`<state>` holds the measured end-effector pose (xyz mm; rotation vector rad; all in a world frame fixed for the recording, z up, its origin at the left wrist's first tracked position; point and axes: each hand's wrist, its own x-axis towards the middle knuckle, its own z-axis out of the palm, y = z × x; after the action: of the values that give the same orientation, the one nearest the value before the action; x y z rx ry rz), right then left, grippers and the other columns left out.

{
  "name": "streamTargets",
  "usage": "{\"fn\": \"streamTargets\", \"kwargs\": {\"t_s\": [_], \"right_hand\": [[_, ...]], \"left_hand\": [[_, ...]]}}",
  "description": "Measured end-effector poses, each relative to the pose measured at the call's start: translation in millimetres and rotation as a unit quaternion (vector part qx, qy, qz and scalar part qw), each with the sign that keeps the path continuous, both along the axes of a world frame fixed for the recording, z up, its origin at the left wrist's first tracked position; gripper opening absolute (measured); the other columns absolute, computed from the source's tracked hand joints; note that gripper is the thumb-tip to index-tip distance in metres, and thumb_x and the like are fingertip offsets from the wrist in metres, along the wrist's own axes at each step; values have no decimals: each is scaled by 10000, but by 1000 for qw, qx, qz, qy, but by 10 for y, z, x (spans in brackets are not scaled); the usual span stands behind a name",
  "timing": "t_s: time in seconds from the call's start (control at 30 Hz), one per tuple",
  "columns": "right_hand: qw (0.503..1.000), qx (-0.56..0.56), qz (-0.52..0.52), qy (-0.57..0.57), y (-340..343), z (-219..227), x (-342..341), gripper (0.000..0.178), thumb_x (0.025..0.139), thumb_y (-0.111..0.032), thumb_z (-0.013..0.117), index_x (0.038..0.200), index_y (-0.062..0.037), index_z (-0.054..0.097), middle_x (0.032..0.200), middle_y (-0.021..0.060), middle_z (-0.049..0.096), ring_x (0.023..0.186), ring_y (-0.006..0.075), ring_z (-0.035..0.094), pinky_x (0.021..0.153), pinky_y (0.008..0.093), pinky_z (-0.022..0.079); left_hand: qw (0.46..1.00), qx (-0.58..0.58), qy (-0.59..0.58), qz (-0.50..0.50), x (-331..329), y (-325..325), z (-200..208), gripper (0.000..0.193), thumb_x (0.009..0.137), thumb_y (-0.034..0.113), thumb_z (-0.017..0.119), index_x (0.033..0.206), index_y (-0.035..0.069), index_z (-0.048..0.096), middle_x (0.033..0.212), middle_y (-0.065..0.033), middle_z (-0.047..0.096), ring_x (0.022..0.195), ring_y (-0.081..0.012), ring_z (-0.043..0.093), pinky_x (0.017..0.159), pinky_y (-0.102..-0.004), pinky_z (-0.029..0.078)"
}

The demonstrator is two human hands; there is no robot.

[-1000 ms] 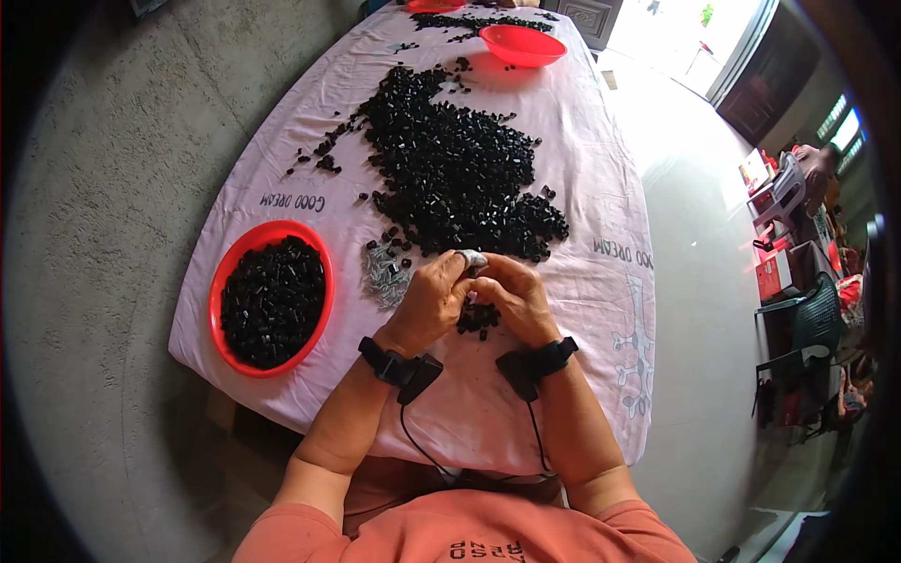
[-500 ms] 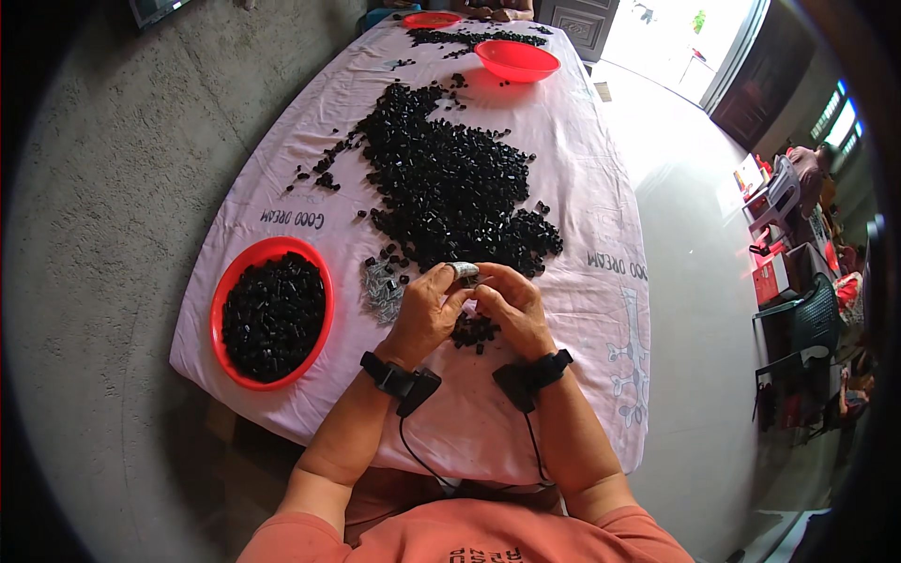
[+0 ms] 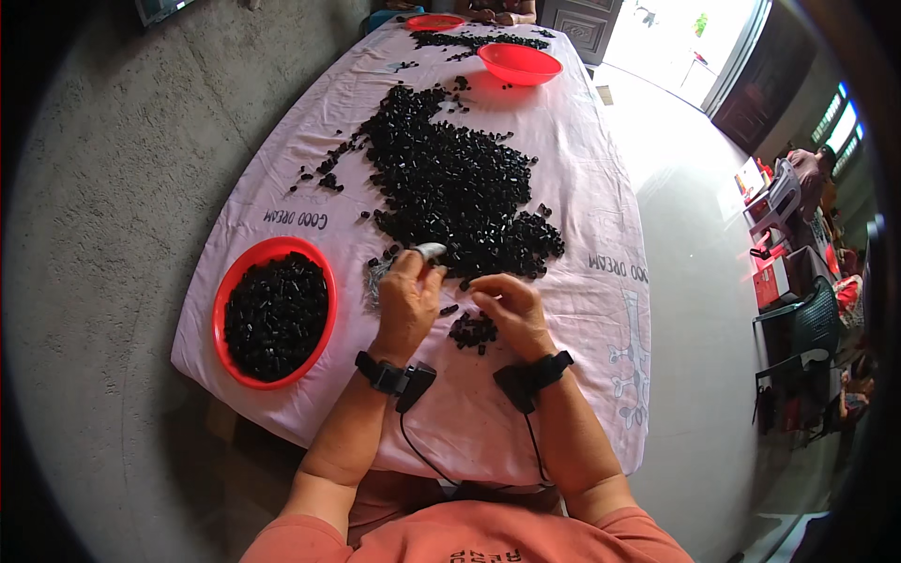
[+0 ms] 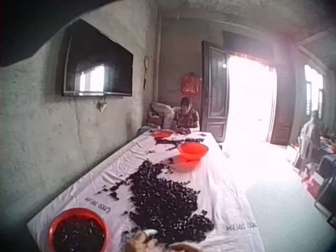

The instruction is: Assembling small black plastic components onto metal parts at a table.

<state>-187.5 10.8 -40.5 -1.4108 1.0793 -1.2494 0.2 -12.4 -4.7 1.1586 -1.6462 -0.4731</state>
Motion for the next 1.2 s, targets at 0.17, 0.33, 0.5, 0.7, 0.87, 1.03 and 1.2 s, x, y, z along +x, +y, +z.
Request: {"fn": "streamTargets", "kwargs": {"t_s": [0.17, 0.33, 0.5, 0.7, 0.87, 1.03, 1.2], "right_hand": [[953, -119, 53, 272, 34, 191, -28, 239, 791, -110, 800, 1025, -81, 762, 1081, 42, 680, 926, 192, 670, 815, 291, 536], [951, -167, 67, 252, -42, 40, -73, 189, 765, -29, 779, 950, -60, 756, 1070, 86, 687, 1006, 273, 666, 884, 361, 536], [973, -106, 45, 199, -81, 63, -68, 160, 805, 21, 743, 951, -42, 749, 1020, 68, 706, 982, 196, 670, 851, 295, 526], [997, 57, -42, -6, -59, 33, -23, 91, 906, -38, 723, 996, -38, 737, 855, -7, 706, 733, 64, 633, 675, 228, 525], [996, 56, -41, 51, -45, 102, -28, 111, 923, -86, 719, 1013, -24, 733, 801, 1, 699, 690, 47, 617, 643, 220, 528], [998, 54, -26, 34, -50, 72, -46, 111, 922, -92, 720, 1014, -32, 738, 798, -4, 700, 709, 51, 632, 653, 219, 529], [998, 42, 13, 36, -78, -31, -90, 156, 895, -55, 722, 1049, -31, 736, 893, 15, 715, 820, 78, 665, 755, 238, 549]], "left_hand": [[987, -56, 21, 151, 344, -134, 20, 216, 929, 51, 654, 1137, 10, 696, 912, -75, 706, 775, -139, 628, 709, -312, 517], [936, -141, -52, 317, 932, -118, -2, 221, 886, 81, 647, 1088, 9, 702, 891, -159, 684, 789, -331, 656, 733, -426, 517], [888, -83, -125, 434, 1402, -12, -205, 215, 856, 154, 695, 1039, 50, 733, 737, -82, 642, 667, -261, 607, 665, -415, 501], [974, -109, -47, 191, 882, -92, 13, 168, 894, 146, 688, 994, 22, 742, 825, -117, 698, 673, -193, 637, 661, -329, 511], [992, 58, -88, -72, 331, 14, 68, 101, 856, 82, 700, 928, 22, 737, 847, -170, 706, 751, -283, 705, 672, -365, 537], [973, 125, -150, -123, 251, 58, -41, 108, 815, 66, 694, 902, 13, 729, 841, -165, 687, 757, -300, 687, 695, -382, 538], [966, 97, -210, -113, 215, 56, -112, 133, 788, 85, 709, 883, -8, 710, 796, -136, 651, 691, -266, 657, 659, -365, 518]]}}
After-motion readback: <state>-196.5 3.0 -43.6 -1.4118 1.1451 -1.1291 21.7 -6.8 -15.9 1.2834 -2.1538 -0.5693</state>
